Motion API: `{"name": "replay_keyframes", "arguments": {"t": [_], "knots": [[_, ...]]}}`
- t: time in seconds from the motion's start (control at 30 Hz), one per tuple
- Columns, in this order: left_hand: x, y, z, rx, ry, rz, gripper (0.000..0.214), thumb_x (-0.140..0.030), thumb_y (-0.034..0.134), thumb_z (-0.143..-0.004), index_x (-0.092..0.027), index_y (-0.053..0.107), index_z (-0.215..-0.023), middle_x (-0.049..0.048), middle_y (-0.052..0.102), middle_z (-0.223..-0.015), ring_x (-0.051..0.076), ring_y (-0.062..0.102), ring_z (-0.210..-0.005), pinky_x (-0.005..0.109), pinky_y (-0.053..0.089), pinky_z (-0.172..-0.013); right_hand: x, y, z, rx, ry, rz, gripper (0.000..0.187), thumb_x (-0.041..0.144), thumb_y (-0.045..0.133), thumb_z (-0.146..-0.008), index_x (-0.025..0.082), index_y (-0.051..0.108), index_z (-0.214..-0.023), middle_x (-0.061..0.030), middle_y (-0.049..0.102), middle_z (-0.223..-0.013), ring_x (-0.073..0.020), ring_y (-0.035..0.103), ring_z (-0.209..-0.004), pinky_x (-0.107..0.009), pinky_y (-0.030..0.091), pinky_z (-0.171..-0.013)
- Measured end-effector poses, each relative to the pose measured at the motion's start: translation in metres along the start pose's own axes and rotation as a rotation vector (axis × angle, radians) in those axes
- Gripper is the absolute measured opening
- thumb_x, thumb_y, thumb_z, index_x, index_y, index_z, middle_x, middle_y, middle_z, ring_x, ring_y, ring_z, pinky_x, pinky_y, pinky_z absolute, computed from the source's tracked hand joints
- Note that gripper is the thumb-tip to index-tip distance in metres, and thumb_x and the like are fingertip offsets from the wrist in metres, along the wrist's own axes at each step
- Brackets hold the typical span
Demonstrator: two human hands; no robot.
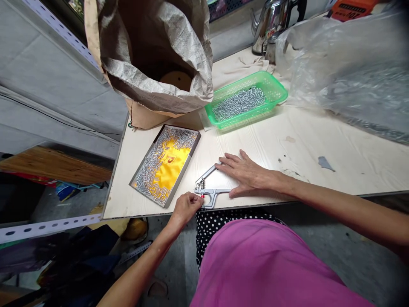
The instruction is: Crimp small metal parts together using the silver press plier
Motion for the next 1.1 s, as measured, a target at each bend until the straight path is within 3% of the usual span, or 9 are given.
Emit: {"name": "replay_keyframes", "arguments": {"t": [0.37, 0.47, 0.53, 0.6, 0.77, 0.93, 1.1], "knots": [[0.005, 0.002, 0.003, -0.028, 0.015, -0.088, 0.025, -0.036, 0.058, -0.08, -0.014, 0.068, -0.072, 0.0012, 0.063, -0.065, 0.017, 0.059, -0.064, 0.025, 0.038, -0.06, 0.02, -0.014, 0.005, -0.023, 0.014, -0.004, 0.075, 0.042, 0.073, -0.079, 0.017, 0.04, -0.141, -0.015, 0.06, -0.124, -0.0329, 0.05, -0.11, -0.06, 0.027, -0.104], [0.002, 0.005, 0.015, -0.174, 0.169, -0.228, 0.024, -0.033, 0.054, -0.088, -0.016, 0.067, -0.078, 0.0051, 0.065, -0.081, 0.018, 0.061, -0.073, 0.028, 0.043, -0.068, 0.026, -0.017, 0.01, -0.026, 0.018, -0.018, 0.071, 0.038, 0.071, -0.082, 0.015, 0.04, -0.142, -0.0144, 0.061, -0.12, -0.0316, 0.049, -0.108, -0.058, 0.026, -0.105], [-0.006, 0.009, 0.023, -0.287, 0.312, -0.336, 0.021, -0.032, 0.051, -0.093, -0.017, 0.066, -0.091, 0.0077, 0.064, -0.094, 0.021, 0.061, -0.087, 0.031, 0.046, -0.075, 0.03, -0.017, 0.012, -0.024, 0.019, -0.02, 0.07, 0.035, 0.07, -0.083, 0.015, 0.04, -0.142, -0.0139, 0.061, -0.119, -0.0307, 0.049, -0.107, -0.056, 0.027, -0.104], [-0.019, 0.013, 0.024, -0.321, 0.449, -0.435, 0.021, -0.032, 0.053, -0.093, -0.018, 0.062, -0.106, 0.0094, 0.062, -0.104, 0.025, 0.058, -0.099, 0.034, 0.047, -0.083, 0.033, -0.016, 0.012, -0.022, 0.02, -0.018, 0.069, 0.032, 0.07, -0.082, 0.014, 0.04, -0.142, -0.0135, 0.062, -0.117, -0.0299, 0.05, -0.105, -0.054, 0.029, -0.103], [-0.051, 0.019, -0.008, -0.19, 0.741, -0.612, 0.052, -0.035, 0.065, -0.087, -0.018, 0.045, -0.131, 0.0136, 0.052, -0.133, 0.03, 0.046, -0.122, 0.046, 0.042, -0.101, 0.037, -0.008, 0.012, -0.098, 0.02, -0.015, 0.073, 0.035, 0.07, -0.082, 0.015, 0.036, -0.144, -0.0131, 0.064, -0.11, -0.0293, 0.053, -0.1, -0.051, 0.036, -0.097], [-0.062, 0.016, -0.036, -0.005, 0.829, -0.72, 0.064, -0.044, 0.067, -0.085, -0.018, 0.038, -0.136, 0.0125, 0.053, -0.129, 0.029, 0.051, -0.111, 0.043, 0.046, -0.094, 0.035, -0.002, 0.02, -0.108, 0.132, -0.008, 0.084, 0.037, 0.081, -0.07, 0.004, 0.041, -0.136, -0.0205, 0.059, -0.12, -0.0319, 0.053, -0.105, -0.044, 0.044, -0.091], [-0.069, 0.012, -0.034, 0.038, 0.81, -0.776, 0.048, -0.041, 0.065, -0.087, -0.016, 0.05, -0.125, 0.0103, 0.059, -0.112, 0.027, 0.052, -0.102, 0.04, 0.046, -0.087, 0.036, -0.003, 0.024, -0.073, 0.197, 0.067, 0.044, 0.029, 0.077, -0.076, 0.013, 0.058, -0.112, -0.0121, 0.063, -0.101, -0.0271, 0.056, -0.092, -0.038, 0.047, -0.078]]}}
Point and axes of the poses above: each hand's wrist, its own z-axis away from the middle knuckle, its own y-axis out of the palm, x = y × z, the point moved 1 cm from there along -z, towards the middle knuckle
